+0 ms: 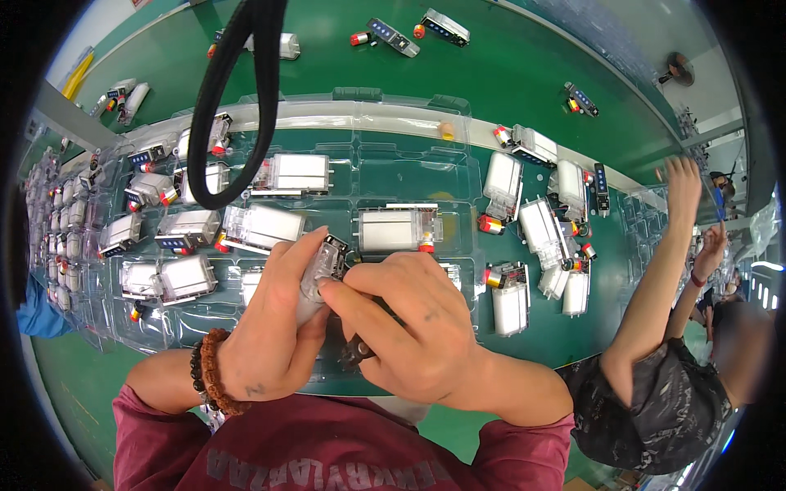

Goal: The person uses a green-handled screwdriver to tighten screws on small white electronic devices. They pick up each device from a tray, secure the casing, and place it back down, repeating this process for multiple units.

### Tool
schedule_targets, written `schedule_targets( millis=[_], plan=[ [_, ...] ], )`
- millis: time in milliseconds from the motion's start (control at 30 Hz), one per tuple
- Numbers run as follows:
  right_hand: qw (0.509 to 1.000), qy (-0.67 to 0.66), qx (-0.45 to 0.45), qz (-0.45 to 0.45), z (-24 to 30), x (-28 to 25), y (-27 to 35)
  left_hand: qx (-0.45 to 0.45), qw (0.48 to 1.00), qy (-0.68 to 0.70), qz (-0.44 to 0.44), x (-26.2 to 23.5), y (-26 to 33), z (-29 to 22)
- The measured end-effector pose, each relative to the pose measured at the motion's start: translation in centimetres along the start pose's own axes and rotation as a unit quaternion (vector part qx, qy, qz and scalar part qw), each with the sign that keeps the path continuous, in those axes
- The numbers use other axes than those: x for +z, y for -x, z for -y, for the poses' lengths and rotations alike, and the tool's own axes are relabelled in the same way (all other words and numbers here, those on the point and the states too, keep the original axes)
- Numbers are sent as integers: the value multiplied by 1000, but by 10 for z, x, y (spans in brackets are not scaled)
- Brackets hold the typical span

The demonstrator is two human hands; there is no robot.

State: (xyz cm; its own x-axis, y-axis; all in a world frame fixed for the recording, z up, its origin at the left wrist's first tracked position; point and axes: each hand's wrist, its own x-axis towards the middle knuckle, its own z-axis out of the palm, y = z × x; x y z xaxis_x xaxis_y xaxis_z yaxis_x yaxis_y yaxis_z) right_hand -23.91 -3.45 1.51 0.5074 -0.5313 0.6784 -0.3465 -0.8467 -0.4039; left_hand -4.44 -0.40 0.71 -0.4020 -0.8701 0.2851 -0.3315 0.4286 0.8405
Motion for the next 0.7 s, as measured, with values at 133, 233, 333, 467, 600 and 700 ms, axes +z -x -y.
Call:
schedule_targets(
  millis=[133, 233, 333, 467, 600, 700],
  plan=[
    [1000, 7, -10, 18, 1, -2, -1, -9, 1000, -20, 5, 0, 2, -3],
    [999, 14, -13, 30, 4, -1, -1, -9, 1000, -10, -5, 6, 3, 0],
    [999, 18, 5, 33, 7, -2, -4, -20, 1000, -15, 1, 8, 4, 0],
    [998, 1, 66, 21, 12, -3, -6, 9, 1000, -20, -16, 1, -1, -1],
    [978, -91, 184, -20, 18, -39, -20, 39, 999, -15, -28, -5, -8, -1],
    [911, -301, 252, -124, 8, -44, -18, 12, 999, 29, -30, -6, -7, -1]
  ],
)
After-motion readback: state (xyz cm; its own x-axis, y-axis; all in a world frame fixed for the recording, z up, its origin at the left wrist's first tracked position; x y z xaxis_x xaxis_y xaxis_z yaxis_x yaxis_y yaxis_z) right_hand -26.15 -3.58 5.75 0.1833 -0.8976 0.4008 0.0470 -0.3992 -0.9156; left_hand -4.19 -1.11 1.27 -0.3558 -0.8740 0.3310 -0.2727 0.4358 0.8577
